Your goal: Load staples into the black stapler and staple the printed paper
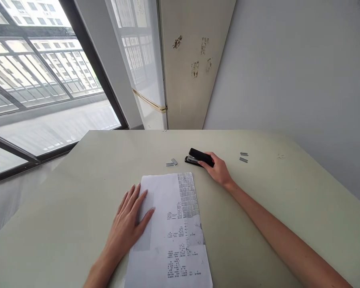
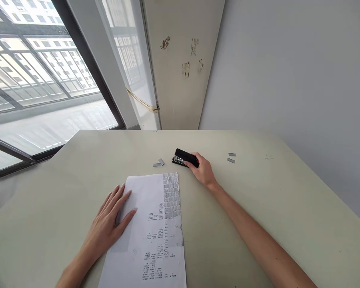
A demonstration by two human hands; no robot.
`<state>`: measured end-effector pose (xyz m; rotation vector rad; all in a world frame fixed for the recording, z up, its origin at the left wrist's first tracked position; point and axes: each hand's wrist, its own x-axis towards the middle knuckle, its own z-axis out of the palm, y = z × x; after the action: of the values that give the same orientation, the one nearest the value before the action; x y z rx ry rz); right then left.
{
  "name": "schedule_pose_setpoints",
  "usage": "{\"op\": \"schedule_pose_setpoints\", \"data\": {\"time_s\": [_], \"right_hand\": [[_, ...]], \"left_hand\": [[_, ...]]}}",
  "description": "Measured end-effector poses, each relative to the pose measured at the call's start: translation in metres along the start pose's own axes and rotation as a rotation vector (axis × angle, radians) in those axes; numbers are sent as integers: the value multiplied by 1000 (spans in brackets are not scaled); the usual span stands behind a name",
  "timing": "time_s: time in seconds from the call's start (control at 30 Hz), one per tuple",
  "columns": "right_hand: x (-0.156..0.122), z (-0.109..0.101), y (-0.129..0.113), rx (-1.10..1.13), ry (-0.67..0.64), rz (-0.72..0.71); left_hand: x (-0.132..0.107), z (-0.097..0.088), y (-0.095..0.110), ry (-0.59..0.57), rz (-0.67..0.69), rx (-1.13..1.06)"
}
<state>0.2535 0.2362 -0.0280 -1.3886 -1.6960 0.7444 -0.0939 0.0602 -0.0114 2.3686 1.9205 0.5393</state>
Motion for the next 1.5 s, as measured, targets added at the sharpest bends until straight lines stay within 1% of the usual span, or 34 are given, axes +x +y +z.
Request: {"op": "schedule_pose_setpoints", "data": {"time_s": [0.07,0.2,0.3,0.4,0.53,0.67,0.77,0.83,0.9,1.0,1.13,1.2,1.27,1.3,1.37,1.43,1.5], "right_hand": [[3,3,0,5,1,-6],[3,3,1,14,3,-17],[11,7,3,28,-1,-31],[28,19,2,44,-10,-51],[51,40,-4,64,-28,-79],[64,60,-16,96,-72,-101],[69,67,-24,136,-138,-122],[69,65,-26,165,-196,-137],[64,54,-21,190,-236,-140],[43,25,-6,220,-230,-111],[-9,-27,16,236,-155,-43],[-37,-53,24,237,-139,-11],[-61,-74,29,236,-123,28],[-71,-82,30,238,-122,60],[-85,-93,32,240,-118,117],[-92,-98,31,236,-111,142],[-92,-99,29,217,-105,136]], "left_hand": [[0,0,0,-2,-6,6],[0,1,1,3,-19,11],[0,2,2,15,-28,7],[0,1,4,1,-48,12],[1,-2,7,-1,-41,22],[2,-2,11,23,-27,38],[1,-1,13,28,-25,53],[1,-1,13,16,-19,61],[0,0,12,9,-16,64],[2,2,11,17,-18,59],[8,5,15,20,-18,46],[12,6,20,11,-14,22],[16,5,26,20,-22,-31],[19,3,29,37,-40,-69],[28,0,34,77,-131,-162],[42,-2,37,108,-270,-267],[61,-3,38,148,-382,-372]]}}
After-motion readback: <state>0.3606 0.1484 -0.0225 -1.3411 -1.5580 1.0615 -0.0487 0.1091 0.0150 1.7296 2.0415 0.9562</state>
